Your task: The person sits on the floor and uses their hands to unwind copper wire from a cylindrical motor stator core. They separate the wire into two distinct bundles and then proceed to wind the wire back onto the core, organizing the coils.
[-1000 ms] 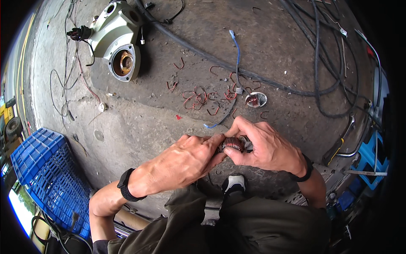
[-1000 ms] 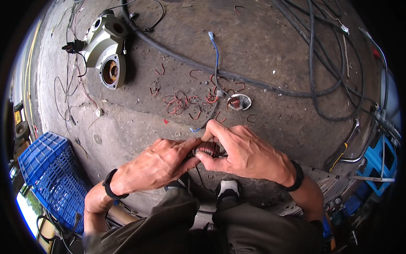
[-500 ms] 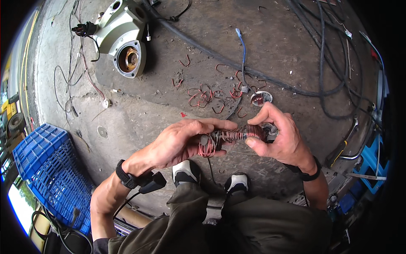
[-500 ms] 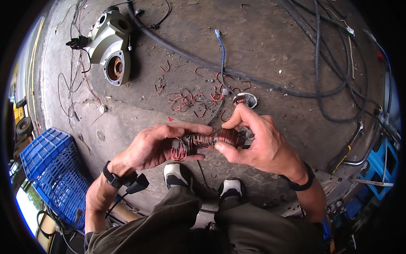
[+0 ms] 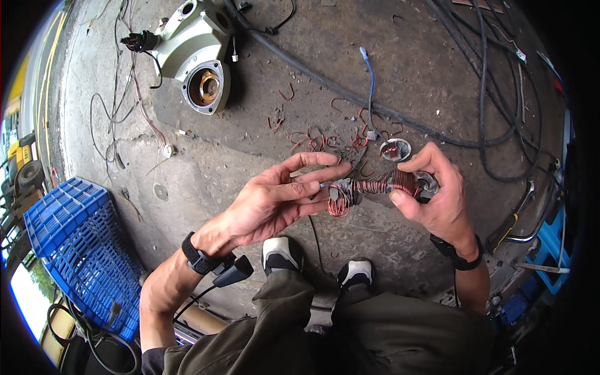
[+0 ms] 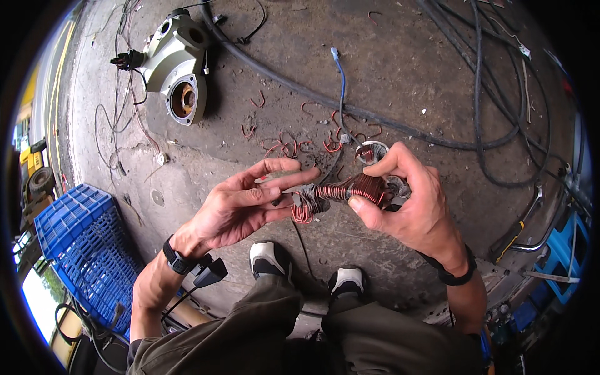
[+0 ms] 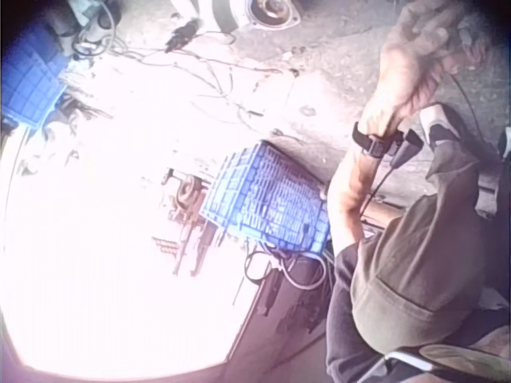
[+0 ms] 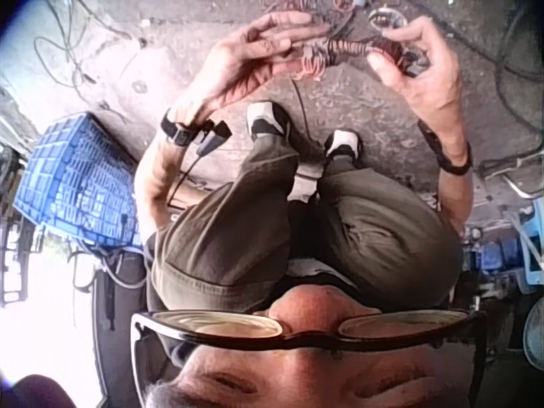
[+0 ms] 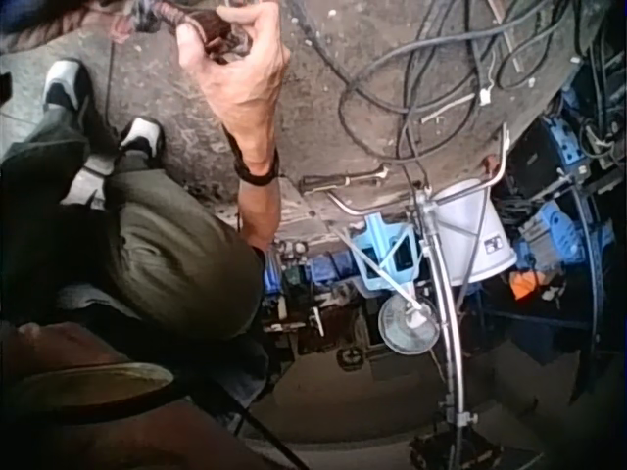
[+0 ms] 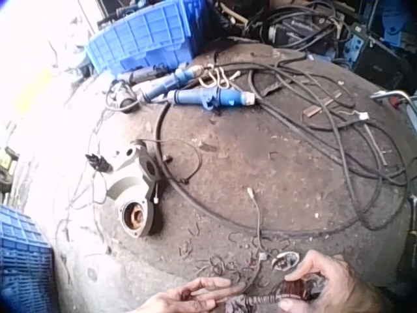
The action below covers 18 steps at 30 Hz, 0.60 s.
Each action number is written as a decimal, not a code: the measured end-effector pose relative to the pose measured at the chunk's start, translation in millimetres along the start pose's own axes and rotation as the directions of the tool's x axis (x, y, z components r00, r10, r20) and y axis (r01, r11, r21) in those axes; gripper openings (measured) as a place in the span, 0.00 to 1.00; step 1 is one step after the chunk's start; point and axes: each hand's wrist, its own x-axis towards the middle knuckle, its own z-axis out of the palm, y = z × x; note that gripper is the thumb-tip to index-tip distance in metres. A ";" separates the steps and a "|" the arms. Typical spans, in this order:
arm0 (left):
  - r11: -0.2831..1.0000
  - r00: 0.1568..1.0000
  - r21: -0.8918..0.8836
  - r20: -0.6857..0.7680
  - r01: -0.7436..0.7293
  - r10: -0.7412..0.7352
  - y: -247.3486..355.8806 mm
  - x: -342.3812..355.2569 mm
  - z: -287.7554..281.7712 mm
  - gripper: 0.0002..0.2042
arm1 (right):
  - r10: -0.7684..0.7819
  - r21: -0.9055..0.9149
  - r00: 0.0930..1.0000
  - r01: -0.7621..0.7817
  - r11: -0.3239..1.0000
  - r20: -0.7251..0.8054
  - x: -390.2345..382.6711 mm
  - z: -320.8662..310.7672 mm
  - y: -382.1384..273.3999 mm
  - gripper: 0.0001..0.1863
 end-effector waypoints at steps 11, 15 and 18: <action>0.114 0.887 0.976 0.117 -0.186 0.448 29.7 5.0 45.4 0.31 | 0.206 0.174 0.966 -0.179 0.968 -0.153 -3.2 0.4 -5.6 0.18; 0.315 0.918 0.907 0.156 -0.279 0.364 6.1 4.5 40.2 0.36 | 0.369 0.331 0.929 -0.358 0.873 0.031 -0.2 -1.6 -18.4 0.16; 0.534 0.965 0.841 -0.061 -0.087 0.254 3.4 10.1 33.8 0.29 | 0.389 0.423 0.909 -0.415 0.805 0.153 -1.5 2.7 -14.3 0.16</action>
